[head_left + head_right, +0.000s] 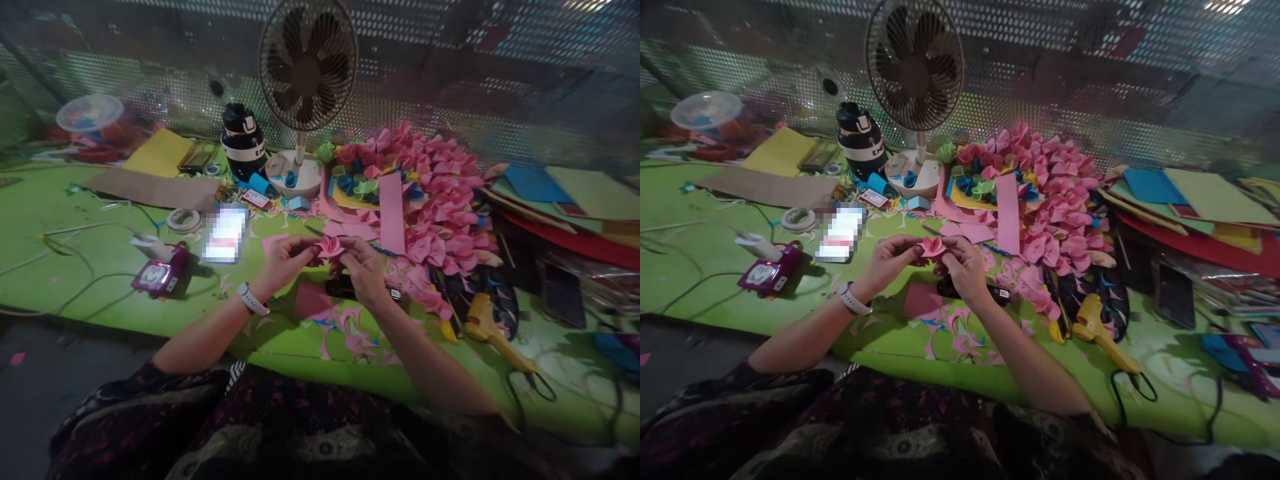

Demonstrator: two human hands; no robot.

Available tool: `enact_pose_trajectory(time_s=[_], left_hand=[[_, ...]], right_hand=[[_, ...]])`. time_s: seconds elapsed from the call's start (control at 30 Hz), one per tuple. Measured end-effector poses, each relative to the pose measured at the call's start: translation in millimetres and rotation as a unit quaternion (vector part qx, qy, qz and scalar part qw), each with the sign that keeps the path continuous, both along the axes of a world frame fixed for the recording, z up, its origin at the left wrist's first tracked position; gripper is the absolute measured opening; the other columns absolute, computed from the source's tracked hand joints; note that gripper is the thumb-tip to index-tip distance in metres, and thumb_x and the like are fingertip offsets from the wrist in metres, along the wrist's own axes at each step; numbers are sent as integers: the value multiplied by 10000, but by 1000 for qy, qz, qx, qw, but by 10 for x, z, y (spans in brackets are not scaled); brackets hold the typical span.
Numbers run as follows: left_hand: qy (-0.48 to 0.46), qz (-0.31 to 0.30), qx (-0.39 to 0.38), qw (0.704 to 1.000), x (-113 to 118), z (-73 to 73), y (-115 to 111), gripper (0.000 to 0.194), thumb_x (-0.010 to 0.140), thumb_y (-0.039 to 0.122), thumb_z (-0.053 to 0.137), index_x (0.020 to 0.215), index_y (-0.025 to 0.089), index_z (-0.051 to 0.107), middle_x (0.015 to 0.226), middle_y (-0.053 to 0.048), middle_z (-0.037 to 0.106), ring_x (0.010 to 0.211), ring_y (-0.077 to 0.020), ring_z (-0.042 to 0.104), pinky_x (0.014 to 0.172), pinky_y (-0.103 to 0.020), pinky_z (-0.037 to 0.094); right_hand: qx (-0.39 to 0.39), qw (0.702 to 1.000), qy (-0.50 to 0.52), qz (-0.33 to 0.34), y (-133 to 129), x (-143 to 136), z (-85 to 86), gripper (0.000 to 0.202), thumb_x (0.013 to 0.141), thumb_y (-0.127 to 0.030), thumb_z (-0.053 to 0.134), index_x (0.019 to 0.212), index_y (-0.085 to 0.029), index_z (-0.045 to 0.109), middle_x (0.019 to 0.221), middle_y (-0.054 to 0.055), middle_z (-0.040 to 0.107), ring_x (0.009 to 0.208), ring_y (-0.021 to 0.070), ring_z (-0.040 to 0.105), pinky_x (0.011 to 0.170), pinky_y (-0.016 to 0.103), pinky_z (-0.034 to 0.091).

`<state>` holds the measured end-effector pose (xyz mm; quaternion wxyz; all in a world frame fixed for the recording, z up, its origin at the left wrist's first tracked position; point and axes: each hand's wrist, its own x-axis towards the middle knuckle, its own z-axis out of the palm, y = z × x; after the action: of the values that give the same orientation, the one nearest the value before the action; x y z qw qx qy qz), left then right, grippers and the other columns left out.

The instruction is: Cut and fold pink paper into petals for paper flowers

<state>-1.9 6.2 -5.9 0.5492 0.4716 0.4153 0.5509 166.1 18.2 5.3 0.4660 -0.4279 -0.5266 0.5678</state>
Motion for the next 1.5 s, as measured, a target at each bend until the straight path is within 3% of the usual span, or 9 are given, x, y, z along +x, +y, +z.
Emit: enact_pose_trajectory(time_s=[0.13,0.57,0.77,0.97,1.1,1.2,1.27,1.4,1.5], left_hand=[[8,8,2,1000,17,-54,25,430,698,499,813,907,134,723,805,-53,747,670,-156,709,693,-315,628],[85,54,54,993,-35,-63,53,284,752,408,760,723,141,669,638,-39,697,581,-119,657,570,-220,530],[72,34,30,996,-52,-10,77,330,723,432,788,822,134,687,744,-61,719,657,-145,688,673,-289,585],[66,111,-9,992,-224,46,194,359,731,448,787,872,142,662,726,-45,704,612,-136,676,636,-280,577],[159,57,-88,982,-336,-94,308,300,763,433,756,813,146,685,649,-59,687,543,-145,639,567,-273,526],[301,24,-79,950,-384,-216,342,292,732,432,779,759,150,706,601,-61,668,490,-155,586,510,-270,453],[325,23,-75,943,-410,-238,344,313,713,437,792,820,153,715,621,-59,673,503,-164,590,513,-274,445],[240,92,-43,965,-501,-78,388,402,734,417,773,1027,162,670,770,-65,703,665,-181,659,652,-306,522],[223,212,36,951,-665,156,569,610,711,329,806,1253,192,564,1131,-119,677,1036,-237,659,865,-359,541]], right_hand=[[-8,1000,-4,8,31,-11,-10,275,728,-359,679,938,-212,579,623,-55,645,507,100,598,511,230,508],[59,994,-88,-10,109,56,-62,266,714,-427,724,717,-202,583,537,-40,598,498,113,594,503,230,470],[55,995,-83,-7,247,166,-17,366,689,-503,756,847,-184,666,639,-4,666,577,141,643,564,267,529],[79,988,-119,-62,487,493,75,316,718,-419,746,909,-173,693,644,-6,669,581,127,634,565,255,514],[43,986,-153,-43,604,615,1,236,687,-330,757,823,-153,680,609,4,665,539,125,626,531,245,492],[47,980,-194,-10,609,609,-56,221,700,-323,753,824,-151,691,617,11,671,538,136,634,523,249,490],[56,974,-220,10,592,593,-66,221,715,-338,746,831,-155,700,625,14,677,550,145,647,516,246,486],[74,972,-221,23,568,571,-47,240,724,-384,740,824,-169,705,637,13,684,554,155,662,514,253,498],[74,975,-206,33,551,542,-44,248,722,-403,745,812,-176,704,658,21,699,574,165,676,549,275,531]])
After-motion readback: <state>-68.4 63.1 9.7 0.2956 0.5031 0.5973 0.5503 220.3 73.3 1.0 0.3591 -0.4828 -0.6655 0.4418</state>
